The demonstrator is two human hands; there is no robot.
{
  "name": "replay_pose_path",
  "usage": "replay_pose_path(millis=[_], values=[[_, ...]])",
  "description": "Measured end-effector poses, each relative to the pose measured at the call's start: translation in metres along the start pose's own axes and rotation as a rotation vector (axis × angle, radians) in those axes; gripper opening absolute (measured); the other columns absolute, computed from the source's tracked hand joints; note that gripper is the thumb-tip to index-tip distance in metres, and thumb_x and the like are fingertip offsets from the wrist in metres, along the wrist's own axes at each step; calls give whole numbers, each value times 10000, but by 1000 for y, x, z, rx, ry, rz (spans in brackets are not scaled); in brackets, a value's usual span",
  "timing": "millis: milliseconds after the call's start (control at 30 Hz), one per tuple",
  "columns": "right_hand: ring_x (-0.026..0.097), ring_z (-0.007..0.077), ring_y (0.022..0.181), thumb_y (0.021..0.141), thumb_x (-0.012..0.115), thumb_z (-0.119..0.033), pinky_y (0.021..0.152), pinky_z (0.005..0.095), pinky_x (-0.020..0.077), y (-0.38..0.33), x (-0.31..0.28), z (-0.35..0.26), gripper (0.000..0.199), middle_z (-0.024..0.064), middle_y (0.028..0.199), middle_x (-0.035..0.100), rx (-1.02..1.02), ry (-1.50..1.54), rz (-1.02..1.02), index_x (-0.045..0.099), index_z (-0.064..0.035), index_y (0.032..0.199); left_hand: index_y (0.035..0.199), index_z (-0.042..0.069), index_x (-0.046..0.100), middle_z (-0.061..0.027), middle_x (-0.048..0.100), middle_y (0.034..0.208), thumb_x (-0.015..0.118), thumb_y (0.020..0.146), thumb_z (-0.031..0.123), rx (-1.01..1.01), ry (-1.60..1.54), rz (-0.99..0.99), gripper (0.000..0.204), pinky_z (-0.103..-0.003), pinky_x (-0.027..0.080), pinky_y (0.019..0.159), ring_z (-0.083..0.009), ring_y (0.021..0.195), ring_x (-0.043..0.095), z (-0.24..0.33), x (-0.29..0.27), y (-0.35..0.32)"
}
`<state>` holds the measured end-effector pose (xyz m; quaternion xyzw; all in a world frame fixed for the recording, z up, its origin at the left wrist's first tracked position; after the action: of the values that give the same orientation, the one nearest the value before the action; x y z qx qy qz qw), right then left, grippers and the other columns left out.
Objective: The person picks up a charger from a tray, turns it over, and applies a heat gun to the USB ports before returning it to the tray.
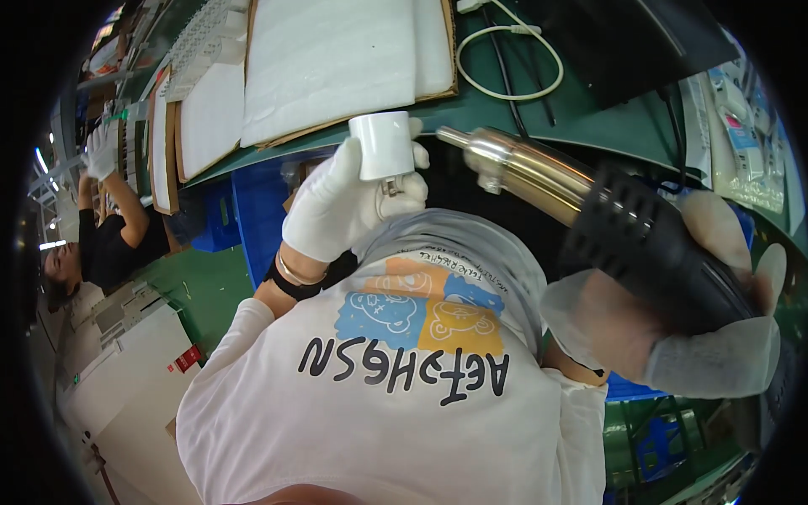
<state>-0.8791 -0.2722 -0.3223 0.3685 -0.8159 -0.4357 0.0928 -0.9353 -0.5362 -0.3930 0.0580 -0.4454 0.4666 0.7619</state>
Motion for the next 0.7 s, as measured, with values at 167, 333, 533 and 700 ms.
replay_pose_path(millis=[167,333,533,700], values=[[565,158,724,961,504,-195,723,247,502,-1,-4,5,439,141,1005,580,-20,-13,-6,363,-87,1362,1346,-39,387,-205,575,1168,437,978,447,-128,-452,-83,612,-418,513,939,-342,1041,621,-9,4,1],[575,160,722,962,506,-205,712,238,509,-1,0,6,435,162,1014,588,-24,-1,-13,367,-87,1357,1345,-39,389,-206,575,1176,442,982,429,-166,-493,-52,595,-434,508,942,-354,1040,618,-9,6,2],[586,162,718,963,508,-217,698,227,517,-1,0,5,431,186,1025,598,-42,0,-27,371,-86,1350,1302,-26,454,-192,580,1165,531,943,412,-143,-371,-3,572,-409,507,925,-347,1039,615,-5,5,-1],[592,219,872,862,647,-46,779,264,534,-2,4,-8,632,209,1217,487,-120,-48,-163,276,-75,1373,1343,-6,416,-159,576,1186,723,843,162,431,1095,336,611,-331,494,928,-249,1081,600,27,7,-19]])
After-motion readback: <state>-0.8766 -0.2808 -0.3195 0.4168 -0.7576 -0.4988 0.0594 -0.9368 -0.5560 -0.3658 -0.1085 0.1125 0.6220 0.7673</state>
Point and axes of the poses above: each hand's wrist, its own y-axis towards the middle knuckle, its own x-axis out of the palm, z = x × y, the point moved 6 cm from there along y, towards the middle knuckle
